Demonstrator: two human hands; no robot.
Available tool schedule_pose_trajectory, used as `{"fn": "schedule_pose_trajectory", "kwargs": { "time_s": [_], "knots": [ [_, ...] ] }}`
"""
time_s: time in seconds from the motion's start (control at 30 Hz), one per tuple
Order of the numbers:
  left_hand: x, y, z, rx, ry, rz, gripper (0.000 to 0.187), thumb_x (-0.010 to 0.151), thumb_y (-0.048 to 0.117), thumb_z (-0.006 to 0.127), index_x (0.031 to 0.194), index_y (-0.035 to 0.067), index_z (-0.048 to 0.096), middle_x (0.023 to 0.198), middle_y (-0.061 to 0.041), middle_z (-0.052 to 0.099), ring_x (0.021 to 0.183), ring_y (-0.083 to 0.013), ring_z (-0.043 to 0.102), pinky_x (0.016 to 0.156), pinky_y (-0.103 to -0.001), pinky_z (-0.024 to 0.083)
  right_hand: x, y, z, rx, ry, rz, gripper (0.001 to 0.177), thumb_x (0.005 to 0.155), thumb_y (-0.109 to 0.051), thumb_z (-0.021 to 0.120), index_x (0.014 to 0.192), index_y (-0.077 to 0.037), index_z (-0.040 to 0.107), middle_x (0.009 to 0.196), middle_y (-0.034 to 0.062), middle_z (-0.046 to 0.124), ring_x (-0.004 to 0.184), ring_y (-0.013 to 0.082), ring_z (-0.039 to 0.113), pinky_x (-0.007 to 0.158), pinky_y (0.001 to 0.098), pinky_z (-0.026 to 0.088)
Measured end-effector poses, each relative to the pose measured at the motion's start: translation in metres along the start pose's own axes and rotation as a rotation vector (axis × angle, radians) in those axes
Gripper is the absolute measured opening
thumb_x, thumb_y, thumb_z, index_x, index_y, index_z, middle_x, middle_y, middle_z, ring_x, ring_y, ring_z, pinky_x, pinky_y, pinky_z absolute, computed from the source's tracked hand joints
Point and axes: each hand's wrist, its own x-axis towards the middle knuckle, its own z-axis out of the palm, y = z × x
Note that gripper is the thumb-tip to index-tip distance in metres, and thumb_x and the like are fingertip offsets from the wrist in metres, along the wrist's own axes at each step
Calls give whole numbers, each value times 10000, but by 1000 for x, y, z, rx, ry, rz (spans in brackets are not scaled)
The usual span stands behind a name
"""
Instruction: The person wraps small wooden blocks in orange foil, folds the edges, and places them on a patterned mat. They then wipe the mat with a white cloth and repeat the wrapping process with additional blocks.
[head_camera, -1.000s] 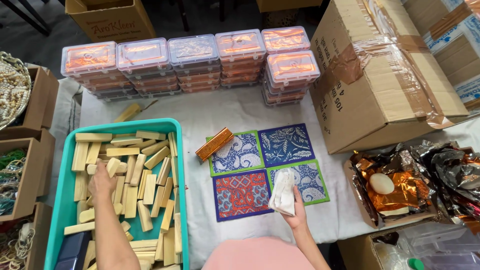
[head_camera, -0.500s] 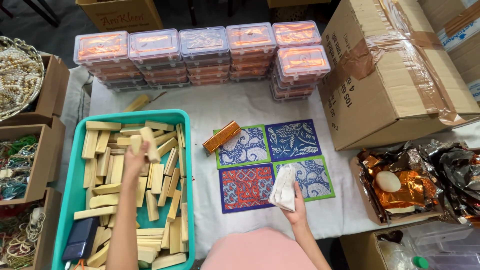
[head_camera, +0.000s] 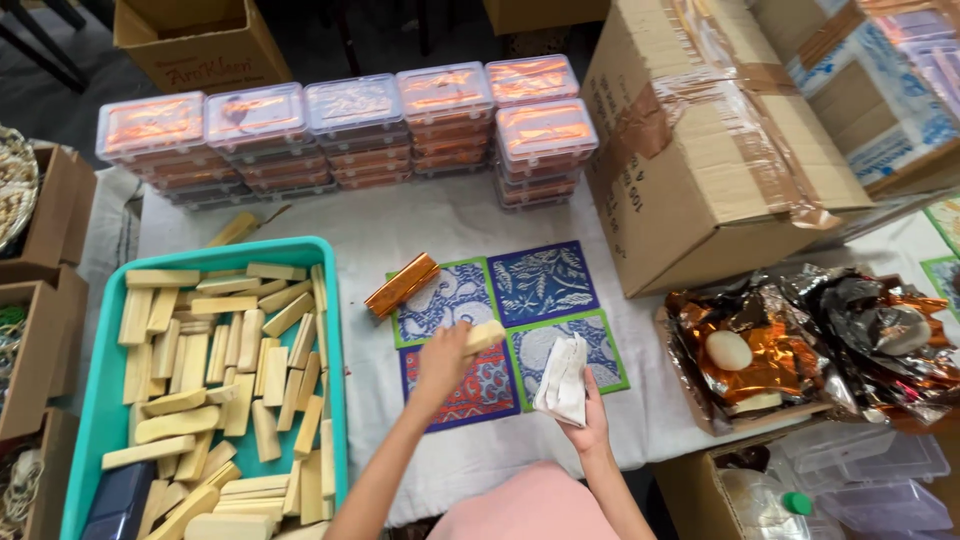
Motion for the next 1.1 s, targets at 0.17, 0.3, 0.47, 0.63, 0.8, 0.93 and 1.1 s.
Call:
{"fn": "schedule_pose_trajectory", "kwargs": {
  "time_s": [0.17,0.3,0.47,0.63,0.8,0.93,1.1],
  "knots": [
    [6,25,75,127,39,47,499,790,312,795,1197,105,596,1069,-102,679,1043,-312,615,791,-481,521,-15,-39,-5,14,17,-54,404,977,-380,661,1316,-162,668,1273,43,719,1174,270,661,1043,493,488],
    [0,85,34,47,235,-5,626,754,452,800,1223,89,600,1152,-177,643,1087,-353,590,840,-501,495,-29,-68,1,19,4,-12,437,948,-399,657,1303,-144,667,1243,73,728,1151,290,668,1021,500,502],
    [-12,119,95,-442,236,9,477,901,385,736,1252,81,629,1226,-155,672,1130,-304,638,928,-417,515,-25,-84,13,-67,29,-1,457,962,-395,631,1323,-115,644,1272,84,710,1151,286,675,1013,500,517],
    [-25,173,109,-843,-164,-174,442,971,312,705,1312,47,611,1116,-145,674,1005,-238,620,885,-368,501,-21,-95,21,-273,-30,64,503,978,-395,620,1343,-49,614,1270,121,702,1116,295,687,978,462,548],
    [-31,173,125,-1008,-176,-365,299,947,304,736,1075,36,698,874,-47,730,777,-89,627,700,-273,505,-21,-102,17,-776,164,-106,475,1004,-322,606,1384,-38,586,1269,107,704,1132,230,676,985,414,542],
    [-28,185,91,-998,-106,-421,284,921,295,755,980,28,680,819,-31,708,694,-81,596,614,-272,482,-29,-90,23,-901,36,-86,530,1010,-342,589,1505,-174,505,1262,57,638,1121,164,587,952,391,505],
    [-30,173,84,-1000,-23,-345,296,918,306,738,996,21,739,764,-3,701,681,-54,589,608,-237,472,-22,-66,26,-814,-126,107,742,1065,-560,470,1557,-5,448,1433,56,622,1291,193,569,1074,390,473]
  ]
}}
